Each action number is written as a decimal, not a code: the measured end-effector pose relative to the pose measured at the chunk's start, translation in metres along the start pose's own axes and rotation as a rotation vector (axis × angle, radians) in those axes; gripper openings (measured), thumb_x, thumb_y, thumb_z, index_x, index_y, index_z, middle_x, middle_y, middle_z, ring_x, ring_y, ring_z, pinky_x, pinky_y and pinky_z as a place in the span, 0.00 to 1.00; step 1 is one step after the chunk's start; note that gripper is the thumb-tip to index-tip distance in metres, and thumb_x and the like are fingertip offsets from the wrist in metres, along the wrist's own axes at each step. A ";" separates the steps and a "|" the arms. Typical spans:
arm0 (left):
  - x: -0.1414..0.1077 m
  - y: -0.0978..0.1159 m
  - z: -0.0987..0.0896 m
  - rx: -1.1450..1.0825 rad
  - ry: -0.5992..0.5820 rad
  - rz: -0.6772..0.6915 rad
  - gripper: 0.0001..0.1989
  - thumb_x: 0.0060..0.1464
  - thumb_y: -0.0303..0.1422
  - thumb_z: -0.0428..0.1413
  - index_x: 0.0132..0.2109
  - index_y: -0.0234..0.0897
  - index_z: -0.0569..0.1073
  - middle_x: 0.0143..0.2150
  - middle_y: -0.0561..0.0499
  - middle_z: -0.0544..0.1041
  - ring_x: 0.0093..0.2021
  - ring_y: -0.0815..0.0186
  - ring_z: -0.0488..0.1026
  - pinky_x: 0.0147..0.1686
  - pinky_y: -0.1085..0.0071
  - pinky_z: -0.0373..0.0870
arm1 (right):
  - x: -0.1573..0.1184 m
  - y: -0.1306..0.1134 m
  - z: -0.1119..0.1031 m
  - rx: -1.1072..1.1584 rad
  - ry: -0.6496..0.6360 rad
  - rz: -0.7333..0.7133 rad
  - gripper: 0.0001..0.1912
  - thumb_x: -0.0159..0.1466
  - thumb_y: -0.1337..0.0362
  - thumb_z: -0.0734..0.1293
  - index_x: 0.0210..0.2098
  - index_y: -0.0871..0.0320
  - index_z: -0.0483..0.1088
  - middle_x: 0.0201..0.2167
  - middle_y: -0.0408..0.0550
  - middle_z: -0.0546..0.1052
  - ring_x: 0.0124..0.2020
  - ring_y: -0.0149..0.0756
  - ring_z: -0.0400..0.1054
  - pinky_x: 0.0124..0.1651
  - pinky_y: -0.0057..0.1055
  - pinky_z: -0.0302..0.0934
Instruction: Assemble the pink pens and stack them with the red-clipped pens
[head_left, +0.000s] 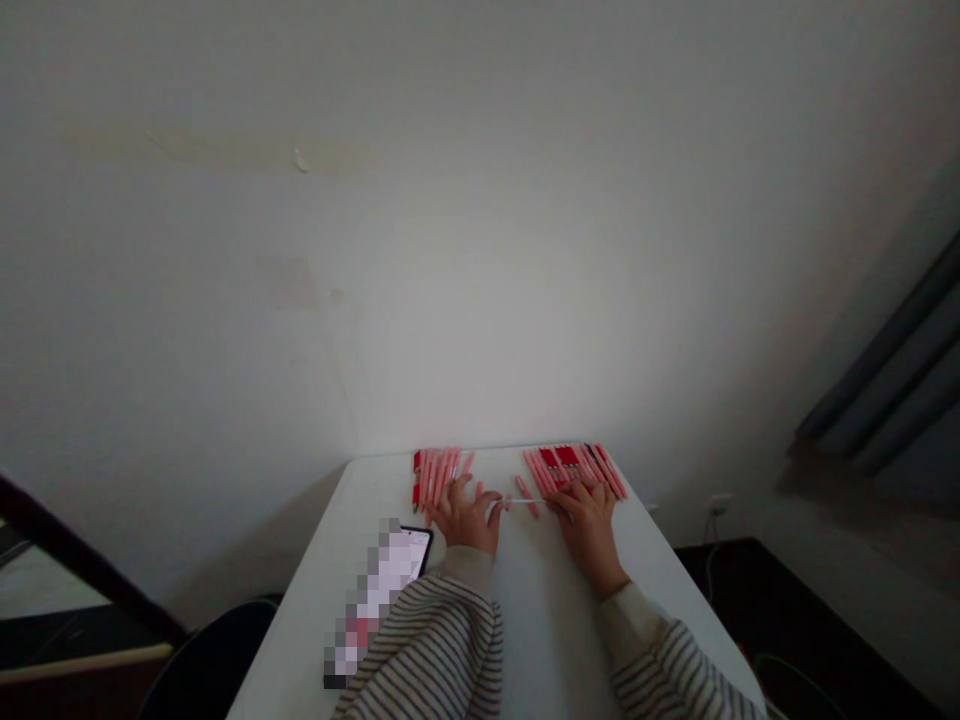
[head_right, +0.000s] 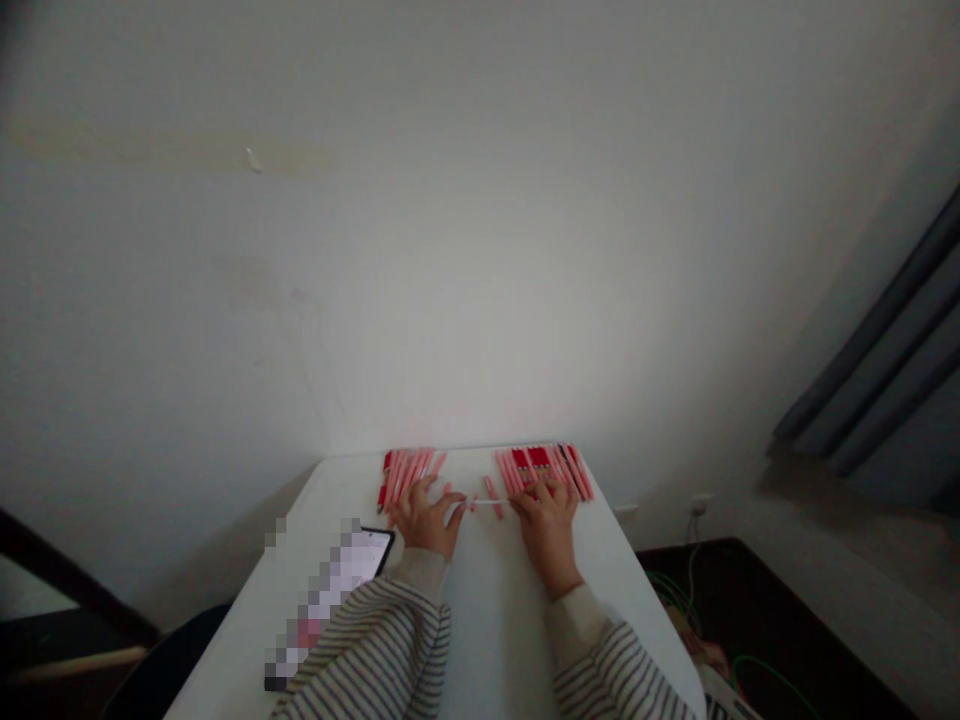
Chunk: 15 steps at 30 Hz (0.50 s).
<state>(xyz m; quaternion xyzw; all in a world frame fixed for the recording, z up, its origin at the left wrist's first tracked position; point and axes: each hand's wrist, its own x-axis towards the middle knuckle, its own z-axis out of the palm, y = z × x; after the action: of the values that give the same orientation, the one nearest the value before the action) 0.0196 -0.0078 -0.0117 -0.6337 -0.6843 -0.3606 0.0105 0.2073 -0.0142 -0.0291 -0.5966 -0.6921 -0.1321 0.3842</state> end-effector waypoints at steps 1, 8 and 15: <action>0.000 0.000 0.000 0.003 -0.005 -0.003 0.04 0.46 0.36 0.60 0.32 0.53 0.79 0.54 0.51 0.68 0.59 0.55 0.58 0.60 0.43 0.41 | 0.000 0.000 0.000 0.000 -0.002 0.002 0.05 0.59 0.62 0.68 0.34 0.47 0.77 0.36 0.44 0.75 0.46 0.42 0.58 0.55 0.44 0.44; 0.002 -0.005 0.002 0.065 0.013 -0.023 0.04 0.48 0.37 0.59 0.32 0.51 0.79 0.55 0.51 0.69 0.58 0.56 0.60 0.60 0.41 0.41 | -0.001 0.004 0.003 -0.031 -0.007 0.051 0.07 0.59 0.64 0.67 0.34 0.46 0.77 0.37 0.45 0.75 0.47 0.43 0.58 0.54 0.44 0.44; 0.003 -0.009 0.001 0.125 0.039 -0.034 0.04 0.45 0.36 0.60 0.31 0.49 0.79 0.55 0.51 0.71 0.57 0.53 0.60 0.59 0.41 0.44 | -0.001 0.002 0.001 -0.061 -0.006 0.110 0.08 0.61 0.62 0.64 0.34 0.46 0.77 0.36 0.46 0.76 0.47 0.45 0.58 0.56 0.48 0.40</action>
<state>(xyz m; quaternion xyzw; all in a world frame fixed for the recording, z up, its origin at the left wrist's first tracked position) 0.0120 -0.0042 -0.0156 -0.6127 -0.7160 -0.3296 0.0573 0.2092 -0.0140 -0.0309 -0.6457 -0.6550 -0.1300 0.3704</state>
